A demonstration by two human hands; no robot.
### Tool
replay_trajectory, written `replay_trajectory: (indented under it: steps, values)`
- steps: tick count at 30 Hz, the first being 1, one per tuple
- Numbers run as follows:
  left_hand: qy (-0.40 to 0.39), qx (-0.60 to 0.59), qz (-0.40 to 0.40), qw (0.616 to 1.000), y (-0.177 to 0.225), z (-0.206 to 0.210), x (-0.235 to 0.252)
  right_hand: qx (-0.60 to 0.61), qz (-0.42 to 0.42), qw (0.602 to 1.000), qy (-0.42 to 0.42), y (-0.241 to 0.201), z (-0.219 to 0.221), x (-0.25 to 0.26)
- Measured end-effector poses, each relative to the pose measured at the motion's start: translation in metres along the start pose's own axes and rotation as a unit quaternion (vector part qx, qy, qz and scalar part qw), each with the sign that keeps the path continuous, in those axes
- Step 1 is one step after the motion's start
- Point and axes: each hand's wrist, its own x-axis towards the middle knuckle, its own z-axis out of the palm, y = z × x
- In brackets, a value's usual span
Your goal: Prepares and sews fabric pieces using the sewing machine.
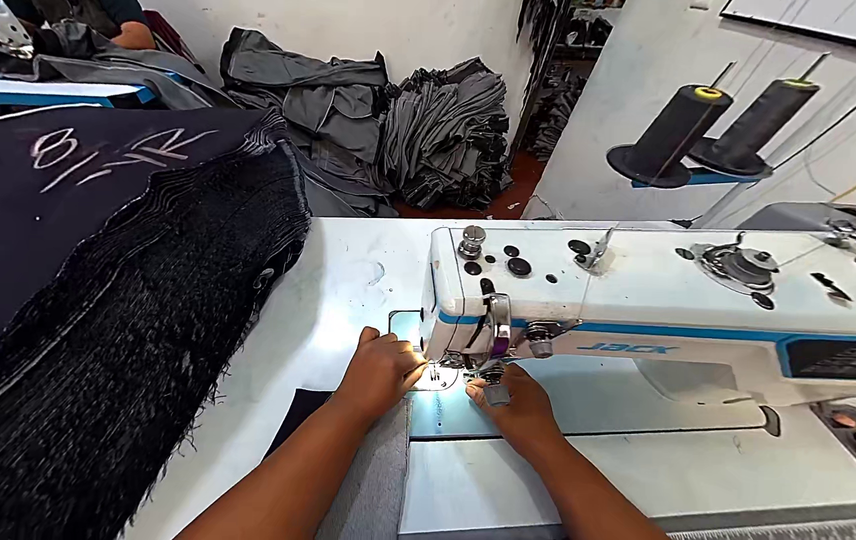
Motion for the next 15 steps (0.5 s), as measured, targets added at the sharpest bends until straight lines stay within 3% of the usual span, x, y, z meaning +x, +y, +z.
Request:
replay_trajectory:
  steps: [5, 8, 10, 15]
  values:
    - [-0.021, -0.035, 0.005, 0.999, 0.001, 0.000, 0.000, 0.002, -0.015, 1.000, 0.027, 0.005, 0.005, -0.002]
    - [-0.080, -0.127, -0.014, 0.989, 0.008, -0.009, 0.000, 0.035, -0.127, 0.987, 0.094, 0.013, 0.019, -0.005]
    - [-0.110, -0.186, -0.026, 0.976, 0.015, -0.015, 0.001, 0.039, -0.186, 0.977, 0.094, 0.010, 0.026, -0.008]
    - [-0.187, -0.304, -0.082, 0.930, 0.026, -0.026, 0.007, 0.044, -0.264, 0.956, 0.119, 0.004, 0.026, -0.013]
